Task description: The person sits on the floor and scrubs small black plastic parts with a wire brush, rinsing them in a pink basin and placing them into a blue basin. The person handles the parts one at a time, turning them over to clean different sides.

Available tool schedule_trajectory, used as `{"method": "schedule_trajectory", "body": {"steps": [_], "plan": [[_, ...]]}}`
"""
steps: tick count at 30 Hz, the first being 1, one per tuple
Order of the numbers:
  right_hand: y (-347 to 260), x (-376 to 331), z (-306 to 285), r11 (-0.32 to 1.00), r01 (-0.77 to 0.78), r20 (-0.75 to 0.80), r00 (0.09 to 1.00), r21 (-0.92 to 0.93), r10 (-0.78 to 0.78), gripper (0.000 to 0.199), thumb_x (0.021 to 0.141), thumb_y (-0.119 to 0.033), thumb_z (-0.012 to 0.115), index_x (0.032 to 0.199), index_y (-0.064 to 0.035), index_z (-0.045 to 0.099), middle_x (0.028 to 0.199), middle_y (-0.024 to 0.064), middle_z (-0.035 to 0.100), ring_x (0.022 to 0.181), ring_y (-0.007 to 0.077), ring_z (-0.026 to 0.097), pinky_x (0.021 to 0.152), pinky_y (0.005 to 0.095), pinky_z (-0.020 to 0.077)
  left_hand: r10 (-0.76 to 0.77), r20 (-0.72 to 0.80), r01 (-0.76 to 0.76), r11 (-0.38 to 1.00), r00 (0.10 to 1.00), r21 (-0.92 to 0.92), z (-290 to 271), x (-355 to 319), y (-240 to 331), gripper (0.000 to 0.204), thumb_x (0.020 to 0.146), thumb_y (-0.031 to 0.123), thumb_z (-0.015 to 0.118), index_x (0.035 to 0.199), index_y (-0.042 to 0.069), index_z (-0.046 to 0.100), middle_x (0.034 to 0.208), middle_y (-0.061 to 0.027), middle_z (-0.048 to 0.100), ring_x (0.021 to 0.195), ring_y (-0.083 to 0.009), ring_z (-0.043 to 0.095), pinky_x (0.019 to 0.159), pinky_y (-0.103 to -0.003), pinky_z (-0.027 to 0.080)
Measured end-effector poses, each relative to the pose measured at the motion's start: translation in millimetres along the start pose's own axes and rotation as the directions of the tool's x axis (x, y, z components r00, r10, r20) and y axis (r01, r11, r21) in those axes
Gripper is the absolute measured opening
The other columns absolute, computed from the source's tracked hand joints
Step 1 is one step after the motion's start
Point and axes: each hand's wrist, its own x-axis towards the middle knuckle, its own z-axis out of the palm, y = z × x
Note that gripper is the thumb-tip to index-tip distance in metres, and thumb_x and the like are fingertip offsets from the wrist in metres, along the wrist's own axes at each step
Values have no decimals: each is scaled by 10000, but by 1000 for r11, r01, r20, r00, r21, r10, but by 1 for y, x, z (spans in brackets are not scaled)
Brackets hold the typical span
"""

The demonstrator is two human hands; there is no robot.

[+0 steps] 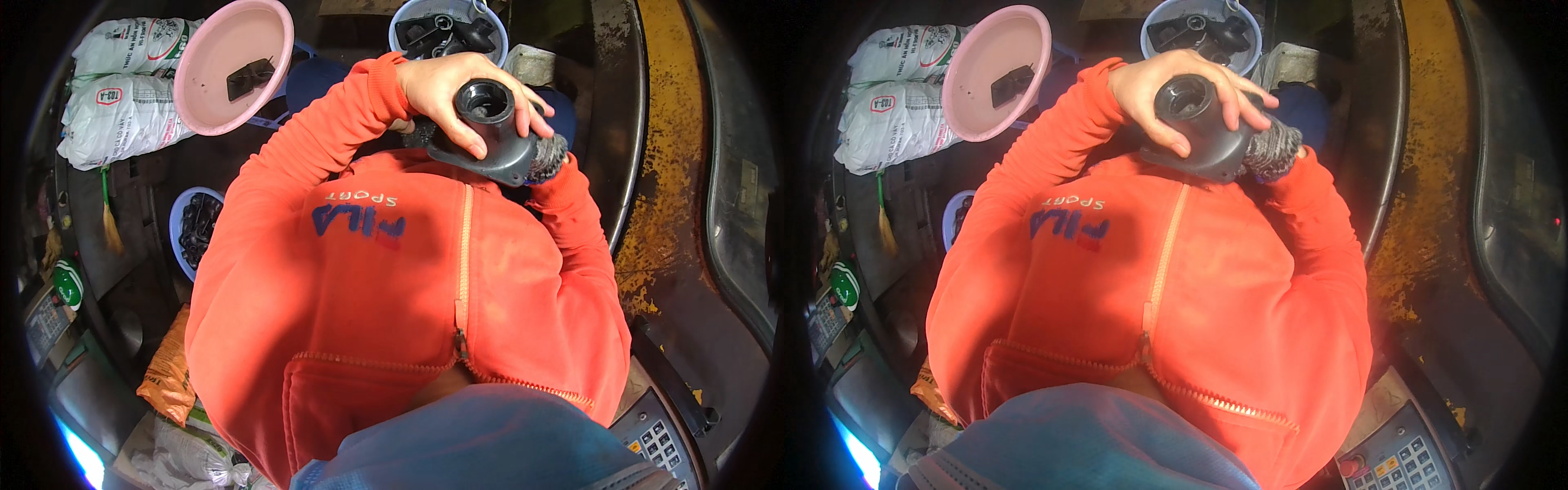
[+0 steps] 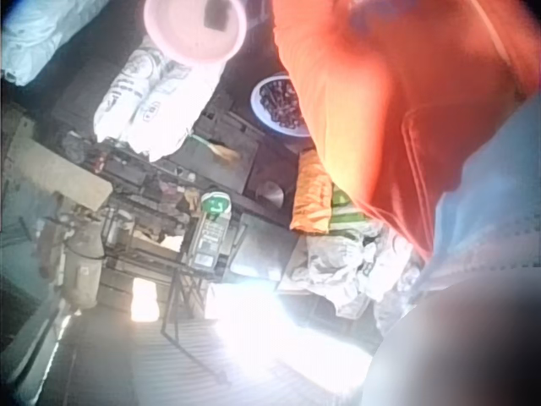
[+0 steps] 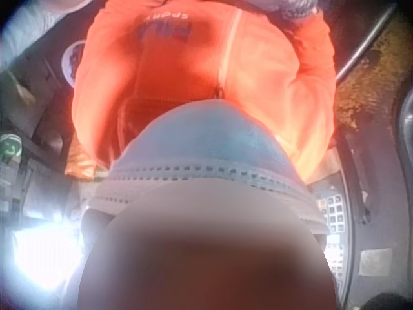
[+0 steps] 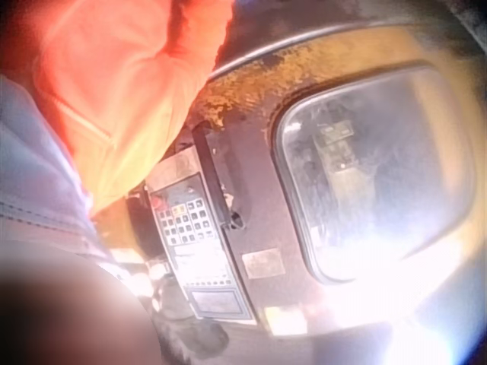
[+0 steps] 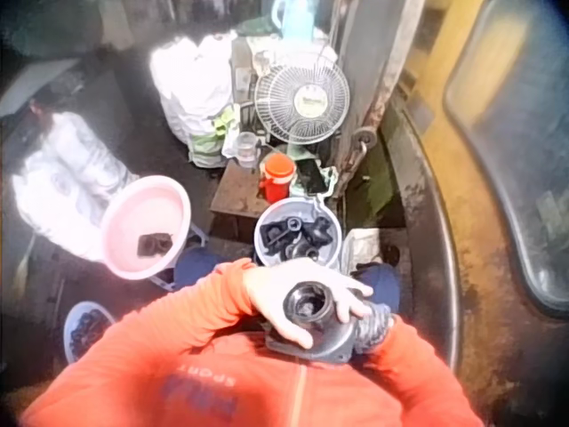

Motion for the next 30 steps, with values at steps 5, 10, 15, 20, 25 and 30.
{"method": "schedule_trajectory", "body": {"steps": [5,10,15,20,25,30], "plan": [[-28,23,16,984,123,-241,959,-131,-152,581,800,-229,675,1305,-49,449,1260,85,519,1223,221,468,996,345,400,-56,43,43,964,997,263,-20,-1,7,607,673,285,799,1201,86,578,1356,-138,508,1358,-326,337,1120,-546,77],[-55,54,10,768,229,-179,896,-598,-407,556,810,-231,667,1293,-44,463,1240,89,536,1191,227,508,966,340,433,-124,-413,341,792,902,507,-12,-4,14,667,605,340,836,1181,117,585,1401,-78,476,1355,-247,361,1120,-510,96],[-53,45,26,783,-35,-387,882,-621,-268,563,831,-237,644,1315,-47,427,1270,102,513,1232,227,454,1026,338,357,161,-569,264,763,806,590,17,2,-3,485,627,216,838,1046,97,625,1236,-92,610,1174,-255,555,1066,-450,302],[-51,37,9,756,192,-190,902,-626,-387,443,799,-226,661,1191,-74,523,1136,84,572,1073,245,556,877,367,445,229,-428,80,802,874,592,7,3,11,424,623,202,831,983,87,638,1165,-86,648,1106,-271,601,938,-375,475],[-55,21,6,806,218,47,972,-550,-231,558,765,-212,673,1239,-18,454,1243,99,488,1165,201,429,956,351,341,103,-218,-7,915,970,404,3,5,26,388,647,115,808,994,46,649,1168,-126,643,1101,-277,600,973,-369,456],[-51,7,9,993,55,-45,997,-106,-60,459,823,-296,602,1188,-43,487,1096,60,508,974,167,445,793,324,349,24,-46,-22,999,999,27,3,5,12,401,659,83,795,1029,11,657,1191,-172,621,1185,-287,541,1047,-405,378]]}}
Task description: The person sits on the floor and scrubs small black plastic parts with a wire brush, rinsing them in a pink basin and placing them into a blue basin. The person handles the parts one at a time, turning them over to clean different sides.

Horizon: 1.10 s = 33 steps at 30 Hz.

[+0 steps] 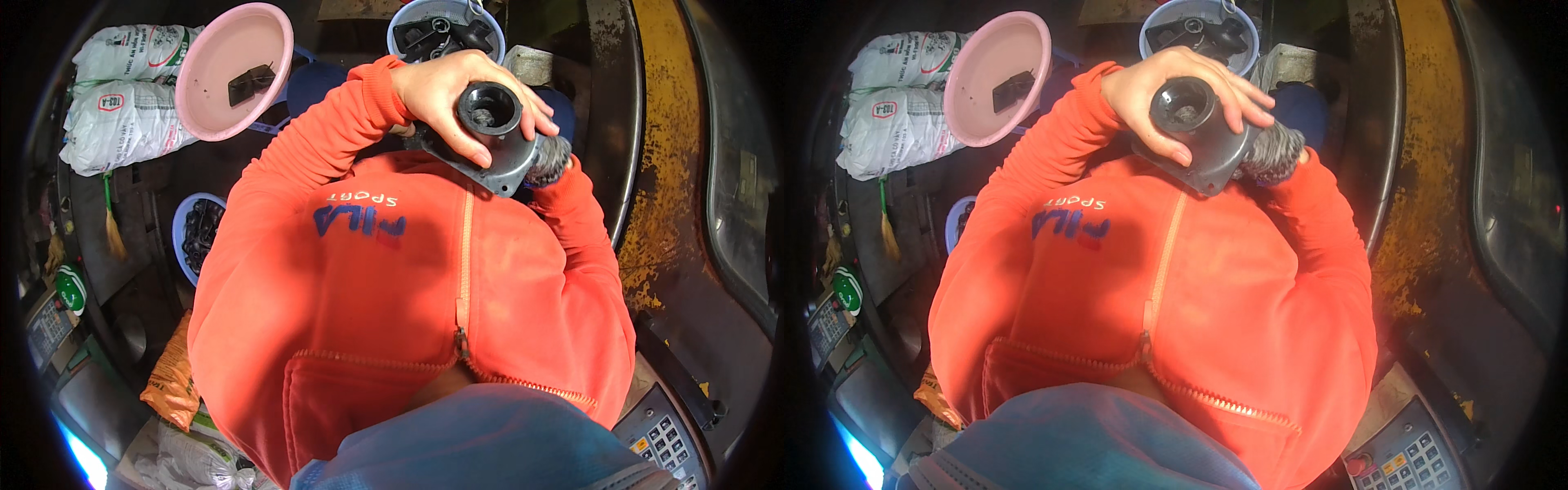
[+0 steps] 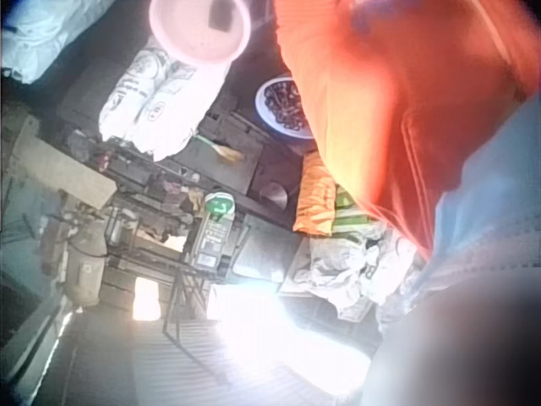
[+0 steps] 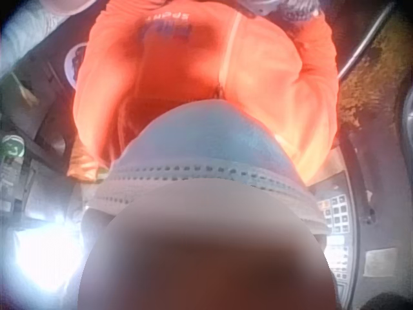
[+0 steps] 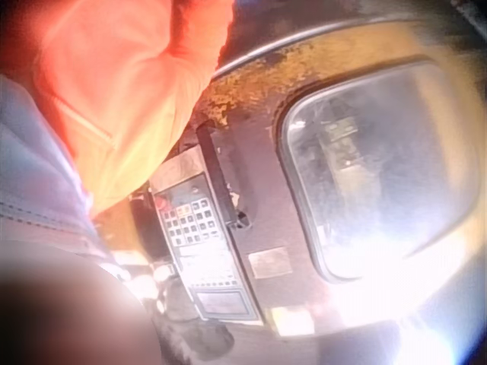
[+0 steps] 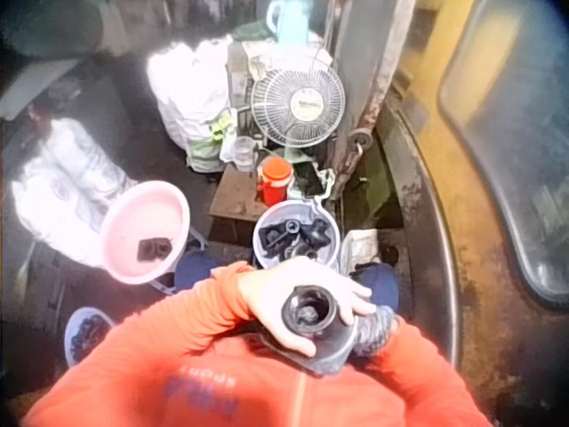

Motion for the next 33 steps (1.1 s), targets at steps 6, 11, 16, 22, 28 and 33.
{"method": "schedule_trajectory", "body": {"steps": [6,11,16,22,28,33], "plan": [[18,22,38,434,68,-258,881,899,396,399,894,-396,516,1127,-73,527,919,13,531,746,127,464,597,291,360,-290,-476,-107,754,830,-648,-5,-13,-30,529,816,363,638,1187,-9,567,1317,-208,505,1255,-422,433,1097,-466,298],[16,24,14,18,87,-88,933,996,349,417,953,-480,445,1076,-98,561,772,-26,551,555,94,479,434,263,368,-385,-610,-635,77,692,-769,-24,-37,-41,537,888,424,538,1217,0,537,1317,-165,516,1328,-400,346,1133,-514,263],[-4,22,5,315,100,-225,892,944,391,339,946,-373,530,1128,-89,566,798,-22,577,488,69,437,405,214,321,-376,-602,-614,102,705,-783,-20,-43,-56,558,905,470,515,1247,29,518,1310,-161,511,1311,-396,366,1112,-529,286],[-13,39,11,783,16,-559,709,622,430,344,891,-254,611,1183,-74,581,989,17,641,713,55,574,528,200,433,-327,-801,267,939,502,-217,11,-36,-52,663,764,268,781,1305,43,471,1250,-158,550,1202,-291,513,1043,-400,378],[1,33,-3,291,81,-186,916,953,356,365,881,-172,620,1216,-48,542,1093,84,628,916,151,634,683,241,530,-310,-742,-229,819,594,-525,10,-47,-40,715,926,397,512,1429,-36,245,1476,-149,308,1300,-321,397,1073,-430,354],[10,47,7,963,-160,-589,765,219,261,454,844,-163,677,1247,-27,518,1157,88,593,1015,165,578,843,291,488,-375,-458,-430,162,806,-888,6,-54,-45,730,890,489,491,1403,-5,328,1476,-209,288,1247,-377,440,1054,-589,301]]}}
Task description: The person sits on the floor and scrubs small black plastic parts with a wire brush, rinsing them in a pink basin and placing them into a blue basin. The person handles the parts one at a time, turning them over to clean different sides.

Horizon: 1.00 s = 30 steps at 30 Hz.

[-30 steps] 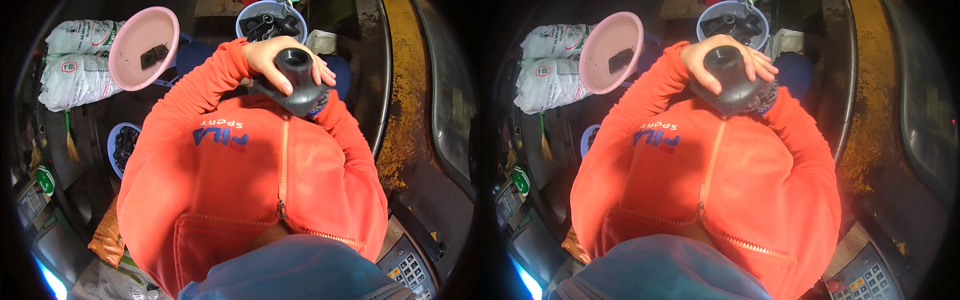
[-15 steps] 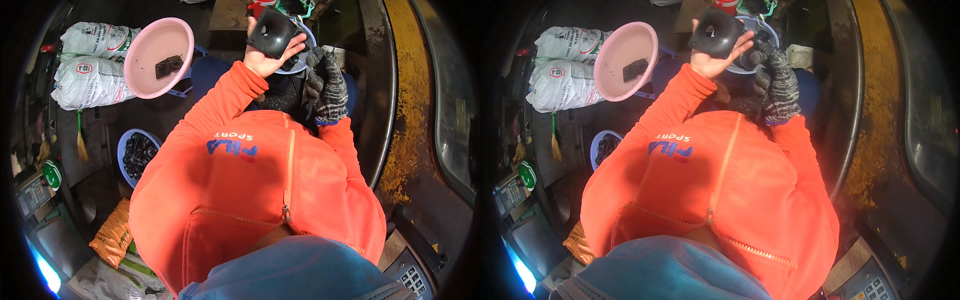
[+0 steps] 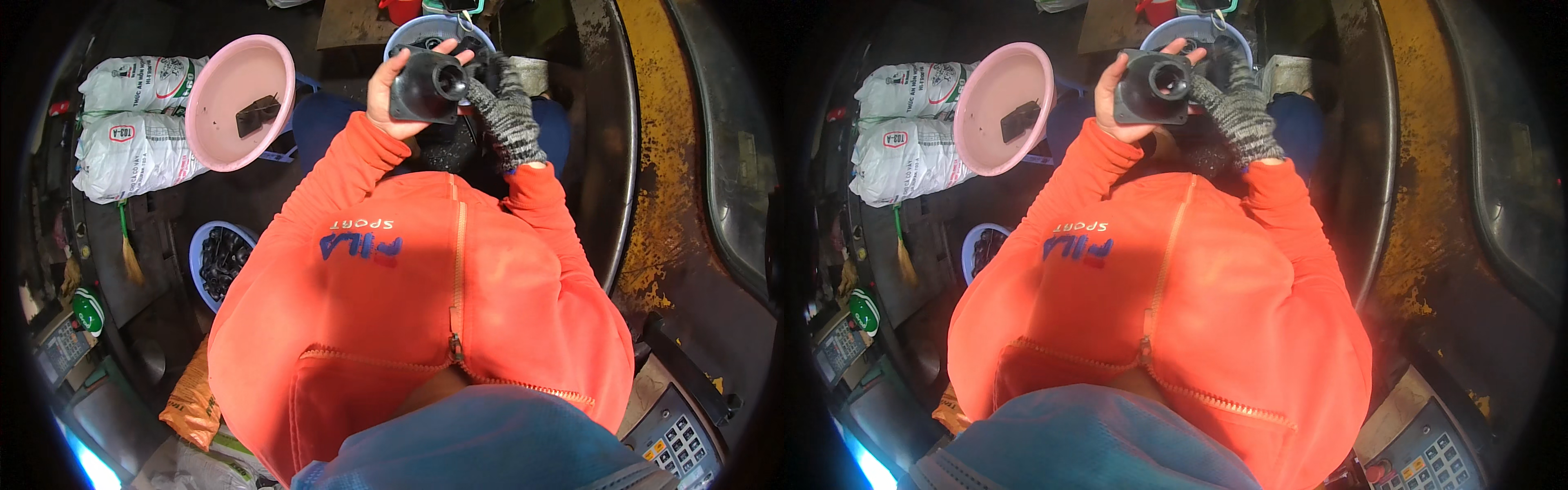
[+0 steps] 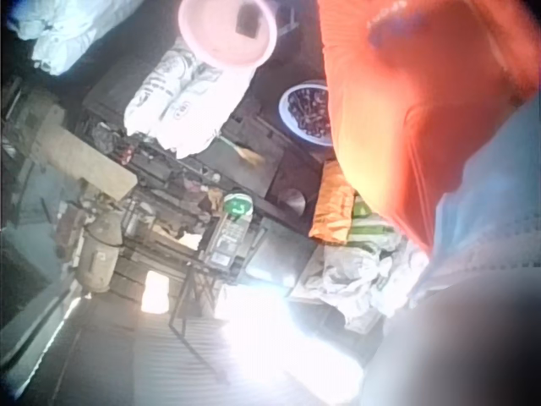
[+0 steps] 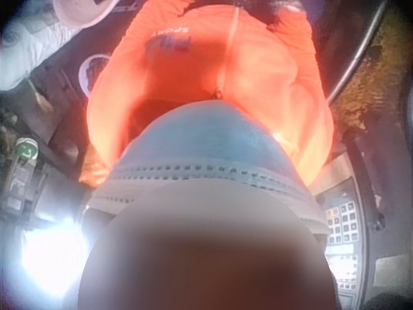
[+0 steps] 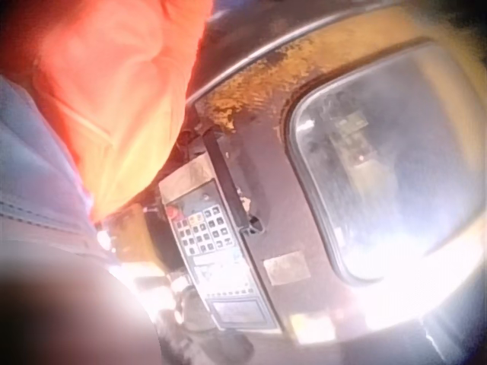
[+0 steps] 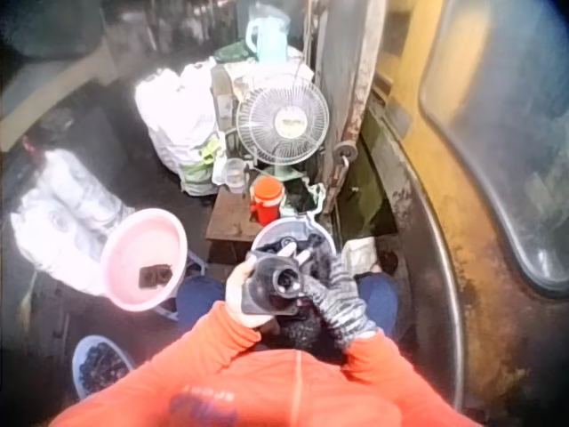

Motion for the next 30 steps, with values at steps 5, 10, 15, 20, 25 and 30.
{"method": "schedule_trajectory", "body": {"steps": [5,10,15,20,25,30], "plan": [[-5,-3,-28,838,425,269,899,-343,-346,390,882,-91,602,1265,-63,538,1152,113,606,996,225,597,862,305,480,152,-341,-18,931,928,366,1,-9,18,696,872,487,484,1362,3,381,1417,-259,345,1203,-463,432,991,-601,357],[-16,-7,-33,634,553,401,832,-540,-385,322,911,-202,568,1218,-108,595,1160,87,620,1041,258,593,876,339,476,126,-359,40,906,925,421,0,-5,20,660,888,454,452,1351,-14,393,1321,-270,461,1183,-428,467,856,-533,461],[-30,-1,-26,487,603,493,797,-632,-348,323,907,-298,578,1184,-137,617,1162,80,630,1053,250,604,828,339,499,139,-376,82,853,916,516,9,-6,16,656,860,379,462,1356,-42,383,1312,-264,472,1132,-386,519,813,-515,493],[-24,-2,-28,299,747,604,659,-594,-448,329,899,-144,555,1225,-133,597,1189,63,607,1050,223,589,806,334,502,127,-314,89,800,941,593,19,-7,23,672,797,301,476,1365,-41,369,1307,-260,469,1092,-358,550,833,-494,498],[-7,-7,-25,332,771,621,636,-544,-459,378,899,-108,527,1274,-144,557,1306,53,545,1137,225,562,880,326,494,140,-239,-58,945,961,322,21,-4,21,733,695,106,522,1383,-58,331,1283,-242,490,1131,-368,526,991,-429,434],[6,-10,-16,373,816,559,576,-442,-596,369,874,-68,550,1241,-39,553,1249,145,557,1111,310,564,925,378,468,201,-74,-151,892,977,425,25,2,18,753,652,98,509,1372,-59,353,1248,-198,522,1098,-313,551,964,-407,459]]}}
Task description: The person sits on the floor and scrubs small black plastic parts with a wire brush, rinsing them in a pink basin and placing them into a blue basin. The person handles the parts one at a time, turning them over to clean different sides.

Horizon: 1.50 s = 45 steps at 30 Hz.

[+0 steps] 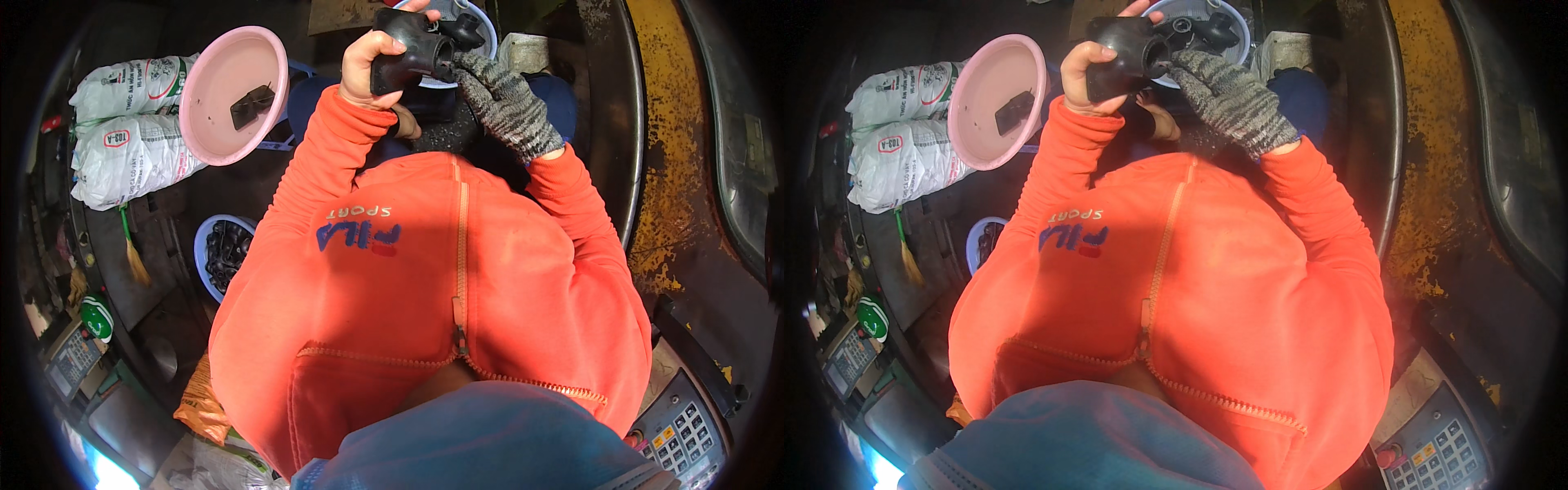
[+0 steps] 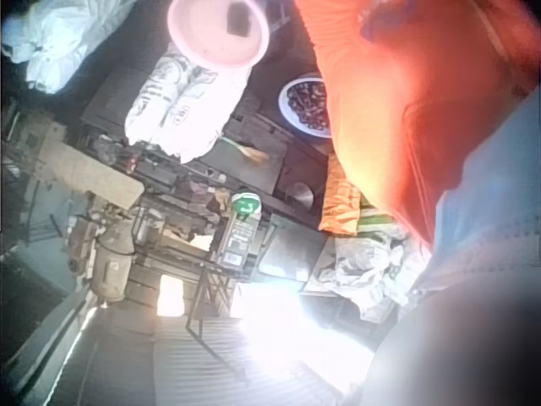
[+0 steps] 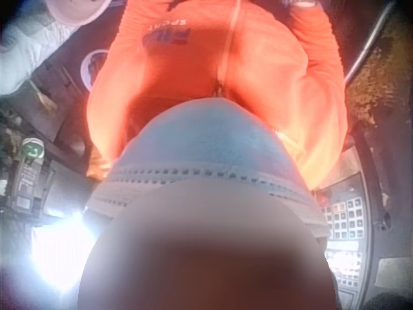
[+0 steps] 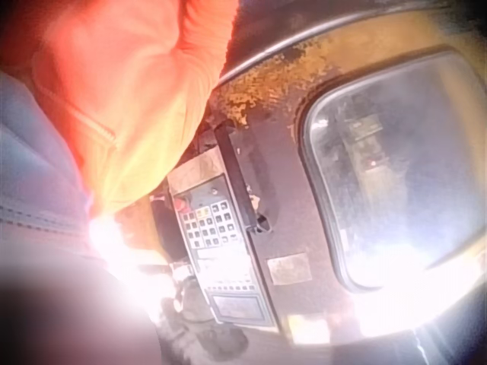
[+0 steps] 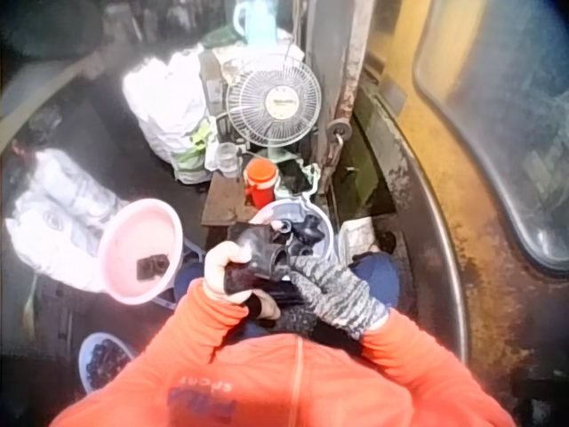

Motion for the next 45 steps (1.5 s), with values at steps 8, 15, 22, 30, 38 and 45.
{"method": "schedule_trajectory", "body": {"steps": [8,15,22,30,38,45], "plan": [[-11,-2,4,993,11,-13,1000,-116,-12,430,825,-86,587,1244,-20,520,1176,175,570,1051,328,577,888,406,474,178,48,-183,911,983,369,5,3,0,852,609,76,682,1373,-66,333,1093,-129,571,963,-210,594,832,-289,503],[-34,20,-29,971,-81,68,995,225,67,457,760,26,624,1205,-33,536,1051,173,607,894,371,594,744,429,492,460,427,-599,339,779,726,7,11,-1,842,701,293,742,1350,-75,350,1207,-160,487,971,-186,514,840,-297,443],[-55,33,-61,-406,-677,780,440,614,446,281,931,-338,545,1056,-100,627,669,-47,505,502,41,408,440,199,308,286,800,-776,-221,527,591,17,10,8,731,697,189,581,1374,8,373,1335,-227,388,1044,-307,535,863,-406,461],[-39,37,-54,-492,-454,669,532,743,519,264,909,-347,594,1017,-107,619,618,-36,518,414,20,378,349,159,257,375,805,-790,-243,459,563,-1,8,4,860,597,105,643,1378,33,291,1364,-220,281,1091,-345,514,922,-442,456],[-6,44,-35,701,-257,47,951,665,305,292,840,-238,657,1096,-102,625,805,33,626,675,171,560,625,268,450,348,771,-818,-18,534,575,3,3,-21,1229,651,639,730,1482,156,-37,1529,-151,-40,1390,-391,197,1094,-542,252],[3,41,-37,944,103,110,991,-313,-71,297,875,-273,589,1140,-147,635,984,31,678,855,232,659,828,357,507,-208,183,241,954,961,-178,-13,-17,-18,719,923,467,451,1464,57,216,1379,-170,442,1240,-334,469,1027,-541,370]]}}
